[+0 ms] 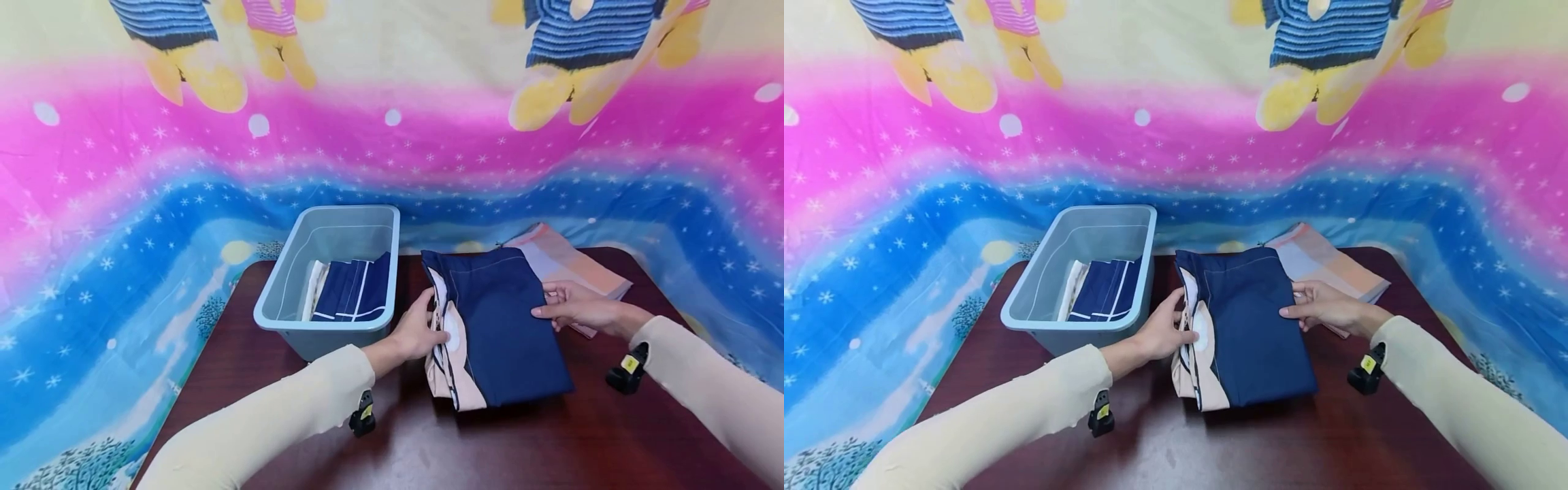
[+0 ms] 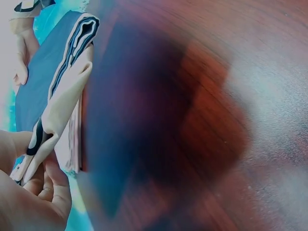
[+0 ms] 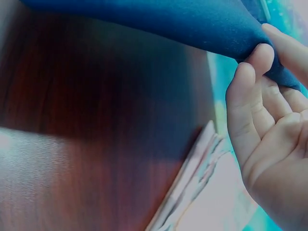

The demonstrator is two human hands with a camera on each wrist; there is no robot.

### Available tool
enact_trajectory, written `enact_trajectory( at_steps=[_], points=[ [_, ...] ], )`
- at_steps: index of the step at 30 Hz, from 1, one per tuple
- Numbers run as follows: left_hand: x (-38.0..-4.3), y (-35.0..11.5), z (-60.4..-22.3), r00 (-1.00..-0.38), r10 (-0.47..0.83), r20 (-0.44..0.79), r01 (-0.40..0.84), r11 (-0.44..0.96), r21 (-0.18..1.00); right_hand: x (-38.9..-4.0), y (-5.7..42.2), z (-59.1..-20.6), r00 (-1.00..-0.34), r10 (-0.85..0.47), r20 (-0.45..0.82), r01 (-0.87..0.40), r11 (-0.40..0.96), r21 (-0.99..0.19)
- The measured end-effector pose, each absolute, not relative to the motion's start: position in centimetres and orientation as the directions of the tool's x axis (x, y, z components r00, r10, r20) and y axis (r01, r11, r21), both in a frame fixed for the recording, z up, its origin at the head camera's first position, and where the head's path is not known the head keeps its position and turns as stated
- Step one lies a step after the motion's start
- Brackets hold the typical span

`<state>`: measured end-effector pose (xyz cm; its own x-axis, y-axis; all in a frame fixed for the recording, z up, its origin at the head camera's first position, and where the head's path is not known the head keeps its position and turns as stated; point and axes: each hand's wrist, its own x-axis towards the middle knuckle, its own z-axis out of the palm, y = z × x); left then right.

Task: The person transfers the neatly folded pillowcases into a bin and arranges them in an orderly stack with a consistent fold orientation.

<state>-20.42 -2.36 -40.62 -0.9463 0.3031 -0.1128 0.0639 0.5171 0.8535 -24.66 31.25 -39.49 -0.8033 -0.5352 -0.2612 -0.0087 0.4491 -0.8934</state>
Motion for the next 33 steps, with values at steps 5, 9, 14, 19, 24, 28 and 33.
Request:
enact_trajectory(
  at_steps=[5,9,14,19,24,28,33],
  points=[
    [-20.3,-2.4,-39.2,-0.948,0.299,-0.108,0.062,0.508,0.859,-24.6,31.5,-38.0,-0.799,-0.543,-0.258,-0.018,0.45,-0.893],
    [-20.1,-2.6,-38.1,-0.947,0.305,-0.102,0.072,0.508,0.859,-24.5,31.4,-36.9,-0.809,-0.513,-0.287,0.012,0.475,-0.88],
    [-20.0,-2.9,-36.8,-0.944,0.314,-0.099,0.066,0.476,0.877,-24.5,31.2,-35.8,-0.817,-0.477,-0.325,0.034,0.521,-0.853],
    [-19.7,-3.0,-35.9,-0.94,0.324,-0.104,0.06,0.459,0.886,-24.3,31.2,-34.8,-0.834,-0.478,-0.277,-0.015,0.521,-0.853],
    [-19.4,-3.1,-34.8,-0.944,0.307,-0.121,0.047,0.488,0.871,-24.6,30.8,-34.0,-0.798,-0.554,-0.235,-0.051,0.451,-0.891],
    [-19.3,-3.3,-34.0,-0.941,0.316,-0.121,0.046,0.473,0.88,-24.5,30.5,-33.2,-0.787,-0.564,-0.251,-0.041,0.454,-0.89],
    [-19.2,-3.8,-32.7,-0.928,0.353,-0.119,0.053,0.442,0.895,-24.3,30.5,-32.1,-0.786,-0.565,-0.251,-0.044,0.457,-0.889]
  ],
)
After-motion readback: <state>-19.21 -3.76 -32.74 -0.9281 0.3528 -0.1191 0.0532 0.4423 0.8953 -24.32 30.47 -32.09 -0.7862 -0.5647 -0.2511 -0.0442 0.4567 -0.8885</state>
